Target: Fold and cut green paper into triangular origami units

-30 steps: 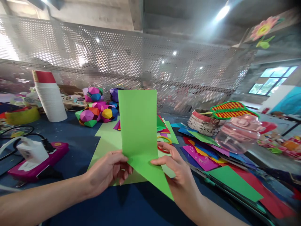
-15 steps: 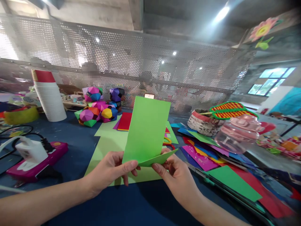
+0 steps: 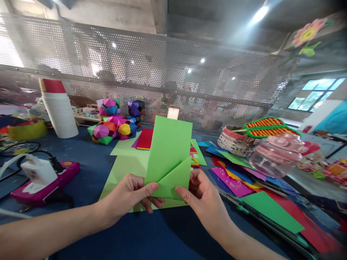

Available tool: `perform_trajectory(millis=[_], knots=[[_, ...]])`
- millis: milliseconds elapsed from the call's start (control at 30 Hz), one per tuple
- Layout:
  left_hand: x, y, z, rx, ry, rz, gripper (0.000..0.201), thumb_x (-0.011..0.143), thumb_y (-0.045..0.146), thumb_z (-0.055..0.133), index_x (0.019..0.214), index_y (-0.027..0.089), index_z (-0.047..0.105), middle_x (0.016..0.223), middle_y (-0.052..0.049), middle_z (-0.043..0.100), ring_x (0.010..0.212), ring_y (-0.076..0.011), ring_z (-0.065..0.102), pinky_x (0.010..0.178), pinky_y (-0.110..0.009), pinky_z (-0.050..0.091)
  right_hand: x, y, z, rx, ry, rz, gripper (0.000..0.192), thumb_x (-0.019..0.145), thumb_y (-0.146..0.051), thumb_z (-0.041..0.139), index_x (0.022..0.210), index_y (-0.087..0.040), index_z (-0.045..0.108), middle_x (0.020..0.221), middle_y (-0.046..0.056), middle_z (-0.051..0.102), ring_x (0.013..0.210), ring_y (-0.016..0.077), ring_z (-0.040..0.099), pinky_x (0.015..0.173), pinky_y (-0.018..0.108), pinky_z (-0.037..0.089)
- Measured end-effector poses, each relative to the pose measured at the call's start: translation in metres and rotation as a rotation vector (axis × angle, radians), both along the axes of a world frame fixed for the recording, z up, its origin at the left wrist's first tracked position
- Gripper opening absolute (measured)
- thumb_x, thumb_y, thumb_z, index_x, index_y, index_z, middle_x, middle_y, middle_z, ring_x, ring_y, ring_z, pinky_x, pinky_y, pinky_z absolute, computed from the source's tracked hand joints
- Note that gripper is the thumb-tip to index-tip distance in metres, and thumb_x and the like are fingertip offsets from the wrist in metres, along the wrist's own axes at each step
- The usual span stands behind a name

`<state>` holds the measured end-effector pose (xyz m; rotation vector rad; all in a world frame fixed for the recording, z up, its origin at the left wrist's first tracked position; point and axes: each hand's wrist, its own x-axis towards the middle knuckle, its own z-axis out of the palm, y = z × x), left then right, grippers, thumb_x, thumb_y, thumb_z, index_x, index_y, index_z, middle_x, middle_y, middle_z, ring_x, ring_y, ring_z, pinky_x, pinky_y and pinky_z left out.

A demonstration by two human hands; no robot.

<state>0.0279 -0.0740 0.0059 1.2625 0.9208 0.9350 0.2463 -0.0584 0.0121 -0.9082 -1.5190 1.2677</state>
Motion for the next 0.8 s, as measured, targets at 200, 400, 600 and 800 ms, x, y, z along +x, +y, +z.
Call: perform_trajectory(millis=[200, 400, 600, 800], knots=[[0.0001, 0.0007, 0.0021, -0.084, -0.044, 0.016, 0.044, 0.077, 0.056, 0.077, 0.077, 0.012, 0.08, 0.076, -0.012, 0.077, 0.06, -0.0139, 0.066, 0.056, -0.021, 0.05, -0.0003, 0.0016, 0.0009, -0.11, 0.026, -0.006, 0.057, 0.077, -0.051, 0.079, 0.111, -0.024, 0.042, 0.087, 0.001, 0.067, 0.075, 0.0184, 0.063, 0.063, 0.029, 0.048], [0.0003, 0.0016, 0.0025, -0.095, -0.028, 0.043, 0.044, 0.073, 0.057, 0.08, 0.077, 0.013, 0.081, 0.076, -0.012, 0.078, 0.059, -0.013, 0.065, 0.055, -0.019, 0.05, 0.003, 0.004, -0.0031, -0.116, -0.136, 0.096, 0.046, 0.083, -0.064, 0.065, 0.083, -0.018, 0.061, 0.067, 0.0, 0.059, 0.059, 0.0144, 0.057, 0.053, 0.026, 0.044], [-0.001, 0.0021, 0.0002, -0.109, 0.017, 0.054, 0.046, 0.073, 0.058, 0.08, 0.077, 0.013, 0.081, 0.079, -0.014, 0.078, 0.064, -0.0154, 0.068, 0.056, -0.019, 0.051, 0.0028, 0.0033, -0.0026, -0.078, -0.192, 0.091, 0.049, 0.083, -0.067, 0.063, 0.071, -0.019, 0.06, 0.06, -0.001, 0.056, 0.053, 0.0124, 0.052, 0.051, 0.025, 0.041], [-0.0009, 0.0011, 0.0019, -0.117, 0.062, 0.06, 0.048, 0.072, 0.06, 0.079, 0.075, 0.012, 0.081, 0.076, -0.013, 0.077, 0.061, -0.0145, 0.066, 0.056, -0.019, 0.05, -0.0001, -0.0021, 0.0006, -0.03, -0.159, 0.106, 0.046, 0.086, -0.063, 0.062, 0.073, -0.019, 0.06, 0.063, -0.001, 0.053, 0.057, 0.0124, 0.048, 0.054, 0.025, 0.039]])
